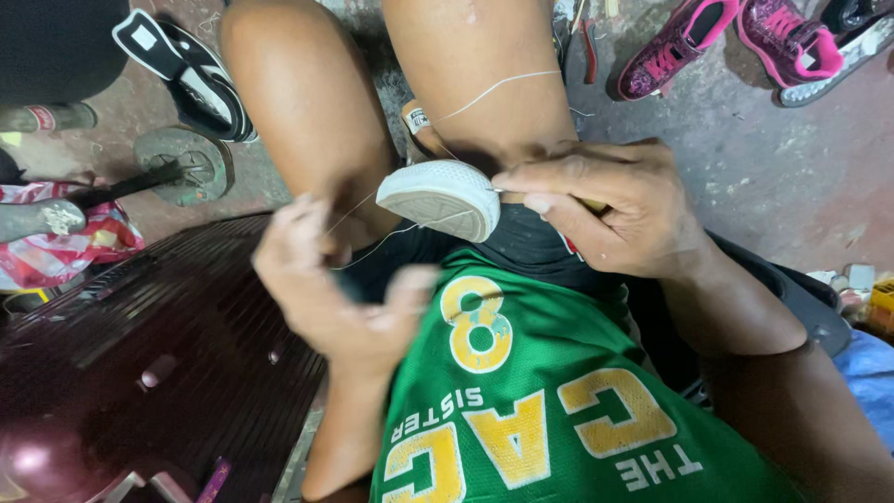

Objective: The person is sewing a shoe using a needle and thread. They repeatedly pass the needle through the sole and pull the thread tight to secure the stitching.

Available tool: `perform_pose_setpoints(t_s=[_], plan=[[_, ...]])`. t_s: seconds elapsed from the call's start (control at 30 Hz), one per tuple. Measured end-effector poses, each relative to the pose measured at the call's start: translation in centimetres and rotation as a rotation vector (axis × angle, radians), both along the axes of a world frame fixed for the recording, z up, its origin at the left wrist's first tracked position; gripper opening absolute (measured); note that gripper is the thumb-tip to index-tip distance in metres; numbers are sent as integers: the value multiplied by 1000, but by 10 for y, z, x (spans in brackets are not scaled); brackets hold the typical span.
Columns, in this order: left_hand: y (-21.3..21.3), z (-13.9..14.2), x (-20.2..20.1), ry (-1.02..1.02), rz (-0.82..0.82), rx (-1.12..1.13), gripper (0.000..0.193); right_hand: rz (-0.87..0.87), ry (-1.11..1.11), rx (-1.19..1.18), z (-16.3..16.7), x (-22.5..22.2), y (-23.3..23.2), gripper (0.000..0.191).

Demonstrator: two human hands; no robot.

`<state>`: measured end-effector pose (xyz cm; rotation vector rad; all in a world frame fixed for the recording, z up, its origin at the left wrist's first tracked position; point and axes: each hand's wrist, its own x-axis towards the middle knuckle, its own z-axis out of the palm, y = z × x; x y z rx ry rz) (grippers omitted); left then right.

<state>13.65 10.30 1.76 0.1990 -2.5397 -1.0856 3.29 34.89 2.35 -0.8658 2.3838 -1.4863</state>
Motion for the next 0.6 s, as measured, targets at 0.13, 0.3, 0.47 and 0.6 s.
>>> perform_pose_setpoints(t_s=[0.13,0.3,0.47,0.6], plan=[[31,8,-35,-27,-190,-174,98,-6,-100,0,3,1,-1,29],[18,3,-46,-100,-330,-18,87,0,-98,1,8,0,-4,32],[9,-22,-51,-15,-455,127,75,54,-70,90,14,3,-4,33],[1,-31,-52,0,-499,152,72,72,-33,78,21,6,-9,35]])
